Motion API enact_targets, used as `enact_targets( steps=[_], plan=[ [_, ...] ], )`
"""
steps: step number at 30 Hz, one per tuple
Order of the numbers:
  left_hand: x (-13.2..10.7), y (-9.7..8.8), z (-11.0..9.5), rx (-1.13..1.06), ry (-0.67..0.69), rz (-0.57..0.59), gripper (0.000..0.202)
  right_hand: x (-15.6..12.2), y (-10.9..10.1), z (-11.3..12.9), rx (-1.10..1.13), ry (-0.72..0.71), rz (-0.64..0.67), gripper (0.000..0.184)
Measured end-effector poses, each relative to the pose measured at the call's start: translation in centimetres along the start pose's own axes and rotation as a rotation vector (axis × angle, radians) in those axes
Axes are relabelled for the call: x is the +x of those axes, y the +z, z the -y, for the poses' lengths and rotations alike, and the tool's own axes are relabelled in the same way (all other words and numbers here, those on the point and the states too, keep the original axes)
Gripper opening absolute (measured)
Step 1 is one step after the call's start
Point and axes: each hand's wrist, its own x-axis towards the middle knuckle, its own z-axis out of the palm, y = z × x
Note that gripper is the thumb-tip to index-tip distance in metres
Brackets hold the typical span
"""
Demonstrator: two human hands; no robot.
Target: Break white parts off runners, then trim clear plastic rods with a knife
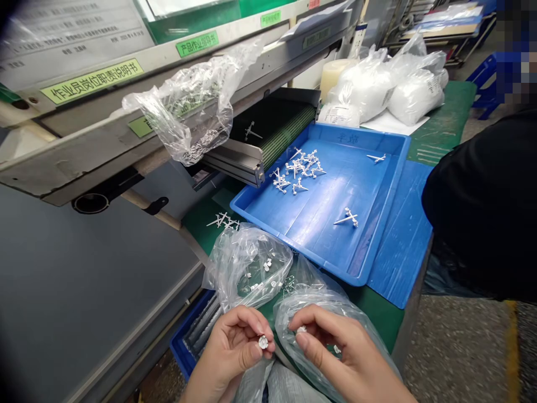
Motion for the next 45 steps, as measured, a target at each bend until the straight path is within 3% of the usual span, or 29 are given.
enact_targets(
  steps=[6, 11, 15, 20, 32, 45],
  plan=[
    [-0.1, -0.2, 0.1, 0.055, 0.026, -0.002, 0.014, -0.1, -0.4, -0.6, -0.045, -0.130, 0.071, 0.021],
    [-0.1, -0.1, 0.2, 0.151, 0.097, -0.005, 0.011, -0.4, 0.4, -0.4, -0.156, -0.203, -0.058, 0.014],
    [0.0, -0.1, 0.4, 0.193, 0.122, 0.012, 0.010, -0.5, 1.0, -0.2, -0.265, -0.363, -0.101, 0.003],
    [0.0, 0.0, 0.6, 0.229, 0.159, 0.114, 0.010, -0.7, 1.3, -0.3, -0.217, -0.500, -0.129, 0.013],
    [-0.1, 0.5, 0.1, 0.300, 0.184, 0.139, 0.009, -0.6, 1.5, -0.3, -0.092, -0.361, -0.100, 0.005],
    [-0.1, 1.1, 0.3, 0.206, 0.132, 0.082, 0.009, -0.8, 1.1, 0.0, -0.108, -0.451, -0.110, 0.011]
  ],
)
